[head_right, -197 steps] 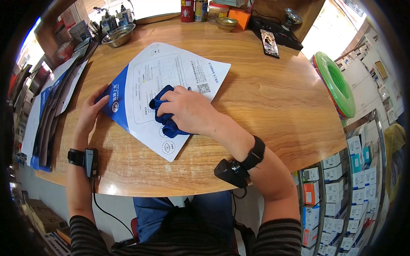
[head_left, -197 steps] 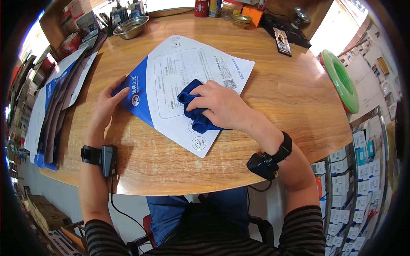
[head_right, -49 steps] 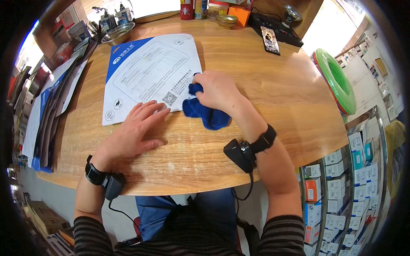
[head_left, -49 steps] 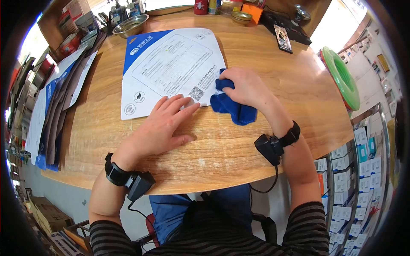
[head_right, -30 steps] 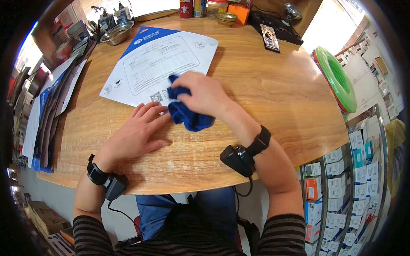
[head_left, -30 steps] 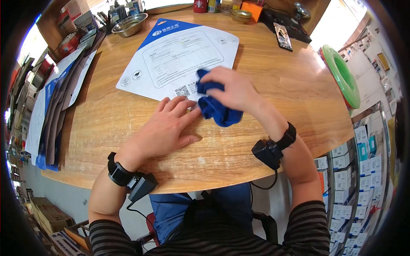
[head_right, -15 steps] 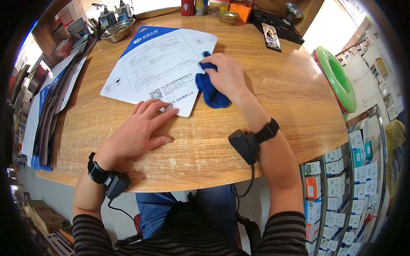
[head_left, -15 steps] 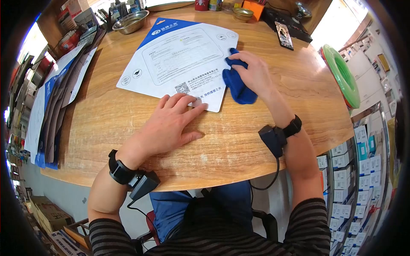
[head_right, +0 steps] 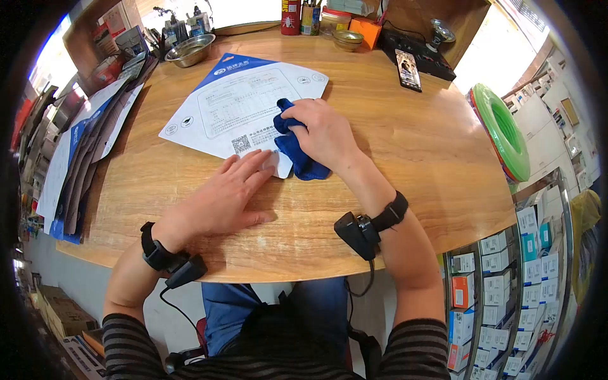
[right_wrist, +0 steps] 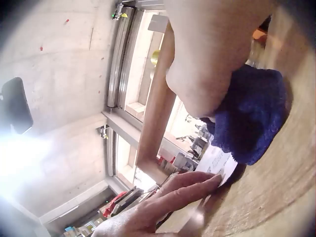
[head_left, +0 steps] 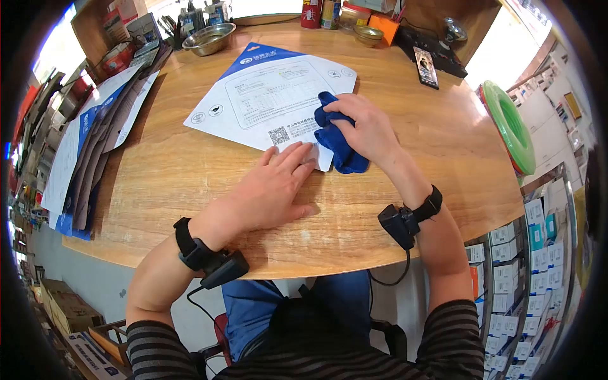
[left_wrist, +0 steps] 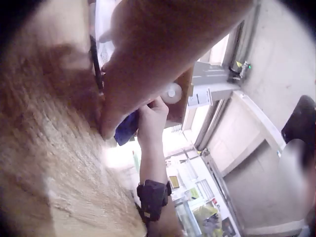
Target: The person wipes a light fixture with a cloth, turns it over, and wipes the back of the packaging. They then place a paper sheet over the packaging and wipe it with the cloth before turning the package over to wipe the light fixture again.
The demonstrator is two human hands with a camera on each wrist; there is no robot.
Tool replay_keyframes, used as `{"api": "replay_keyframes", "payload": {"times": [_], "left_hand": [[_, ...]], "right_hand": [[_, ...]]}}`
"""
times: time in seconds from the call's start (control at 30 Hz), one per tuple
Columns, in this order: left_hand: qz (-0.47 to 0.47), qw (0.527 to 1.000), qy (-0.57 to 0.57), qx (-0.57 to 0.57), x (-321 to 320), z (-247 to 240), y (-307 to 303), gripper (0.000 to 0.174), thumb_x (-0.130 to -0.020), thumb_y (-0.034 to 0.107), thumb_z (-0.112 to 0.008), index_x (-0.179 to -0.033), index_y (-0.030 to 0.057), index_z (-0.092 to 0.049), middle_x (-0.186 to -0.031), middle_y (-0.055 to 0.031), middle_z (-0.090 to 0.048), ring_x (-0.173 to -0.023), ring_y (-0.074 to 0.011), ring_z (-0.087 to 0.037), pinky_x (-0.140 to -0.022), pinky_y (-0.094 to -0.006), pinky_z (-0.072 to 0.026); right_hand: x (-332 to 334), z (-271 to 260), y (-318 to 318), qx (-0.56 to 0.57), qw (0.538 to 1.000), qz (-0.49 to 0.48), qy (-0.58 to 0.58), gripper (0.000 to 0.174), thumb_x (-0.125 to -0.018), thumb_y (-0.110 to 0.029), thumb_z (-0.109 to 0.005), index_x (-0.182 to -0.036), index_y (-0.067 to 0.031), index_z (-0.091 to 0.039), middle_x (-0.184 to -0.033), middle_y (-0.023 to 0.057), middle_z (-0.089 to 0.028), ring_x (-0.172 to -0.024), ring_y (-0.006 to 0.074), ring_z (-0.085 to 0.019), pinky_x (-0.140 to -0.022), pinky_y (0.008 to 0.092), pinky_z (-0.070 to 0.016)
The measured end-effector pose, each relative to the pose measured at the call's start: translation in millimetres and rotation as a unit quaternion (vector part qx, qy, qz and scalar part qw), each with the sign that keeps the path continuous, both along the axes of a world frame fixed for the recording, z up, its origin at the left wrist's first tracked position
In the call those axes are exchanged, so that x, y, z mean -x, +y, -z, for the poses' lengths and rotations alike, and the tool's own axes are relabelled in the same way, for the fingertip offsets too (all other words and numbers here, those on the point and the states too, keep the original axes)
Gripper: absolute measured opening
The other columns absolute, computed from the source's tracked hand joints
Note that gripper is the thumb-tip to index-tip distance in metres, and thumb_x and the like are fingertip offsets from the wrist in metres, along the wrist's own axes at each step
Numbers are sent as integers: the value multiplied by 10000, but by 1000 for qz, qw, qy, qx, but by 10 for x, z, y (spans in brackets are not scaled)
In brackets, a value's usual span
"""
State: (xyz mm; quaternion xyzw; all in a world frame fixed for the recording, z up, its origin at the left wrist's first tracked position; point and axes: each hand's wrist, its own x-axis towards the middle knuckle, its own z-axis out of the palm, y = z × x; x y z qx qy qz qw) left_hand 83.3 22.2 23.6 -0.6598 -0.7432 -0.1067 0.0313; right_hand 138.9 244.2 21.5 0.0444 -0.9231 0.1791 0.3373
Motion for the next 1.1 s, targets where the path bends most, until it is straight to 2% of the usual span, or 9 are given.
{"api": "replay_keyframes", "payload": {"times": [0.23, 0.33, 0.43, 0.57, 0.67, 0.8, 0.93, 1.03, 1.1], "left_hand": [[58, 988, -100, 103, -52, -118, -72, 762, -784, 494, -624, -1292, -33, -409, -1368, -202, -386, -1280, -325, -363, -1086, -422, -255], [100, 993, -44, 44, -188, -99, -189, 670, -758, 456, -648, -1225, 5, -482, -1261, -159, -469, -1167, -297, -462, -985, -385, -356], [75, 992, -7, 97, -295, -139, -236, 618, -760, 449, -647, -1199, 33, -520, -1191, -136, -495, -1121, -301, -472, -962, -379, -373], [107, 994, -18, 33, -231, -80, -210, 631, -745, 474, -647, -1201, 51, -545, -1161, -132, -500, -1095, -287, -469, -945, -387, -384], [101, 992, -36, 73, -225, -138, -215, 659, -754, 479, -648, -1257, 74, -516, -1245, -174, -472, -1159, -329, -443, -997, -409, -347], [109, 992, -24, 53, -195, -118, -233, 655, -752, 487, -644, -1262, 96, -517, -1252, -166, -470, -1165, -320, -442, -999, -410, -344], [111, 992, -35, 41, -187, -74, -228, 660, -750, 493, -639, -1263, 97, -516, -1245, -160, -474, -1156, -312, -445, -995, -411, -346], [111, 991, -54, 55, -194, -50, -230, 656, -748, 500, -635, -1257, 101, -523, -1233, -157, -479, -1142, -312, -451, -989, -408, -352], [110, 992, -36, 42, -199, -49, -242, 654, -743, 508, -635, -1255, 113, -530, -1227, -155, -480, -1137, -315, -449, -989, -406, -352]], "right_hand": [[-90, -201, -56, 23, 997, -42, 54, 161, -711, -58, -647, -869, -87, -646, -949, 91, -637, -914, 275, -586, -800, 357, -479], [-182, -225, -305, 10, 989, -146, -30, 217, -701, -21, -647, -910, -79, -661, -995, 106, -634, -961, 274, -584, -816, 338, -486], [-232, -50, -658, -42, 965, -214, -148, 186, -713, -68, -606, -889, -104, -657, -998, 86, -627, -942, 273, -573, -796, 364, -491], [-73, 27, -426, -1, 985, -105, -134, 241, -726, -47, -542, -930, -125, -642, -992, 67, -615, -947, 273, -566, -803, 375, -487], [62, 70, 87, -30, 993, 83, -78, 223, -768, -66, -521, -929, -136, -659, -985, 55, -631, -981, 261, -575, -804, 379, -492], [37, 126, 427, 37, 975, 189, -110, 268, -753, -24, -543, -1003, -69, -628, -1020, 140, -620, -992, 320, -566, -863, 378, -463], [14, 49, -131, 30, 997, -22, -69, 236, -712, -4, -577, -923, -72, -657, -968, 118, -629, -960, 299, -575, -859, 372, -465], [-42, 101, -692, -14, 975, -199, -97, 254, -659, 1, -583, -867, -126, -658, -981, 83, -614, -926, 272, -570, -820, 365, -480], [-69, 41, -703, 3, 979, -154, -133, 259, -673, -5, -583, -885, -135, -655, -995, 67, -612, -930, 266, -563, -821, 359, -478]]}}
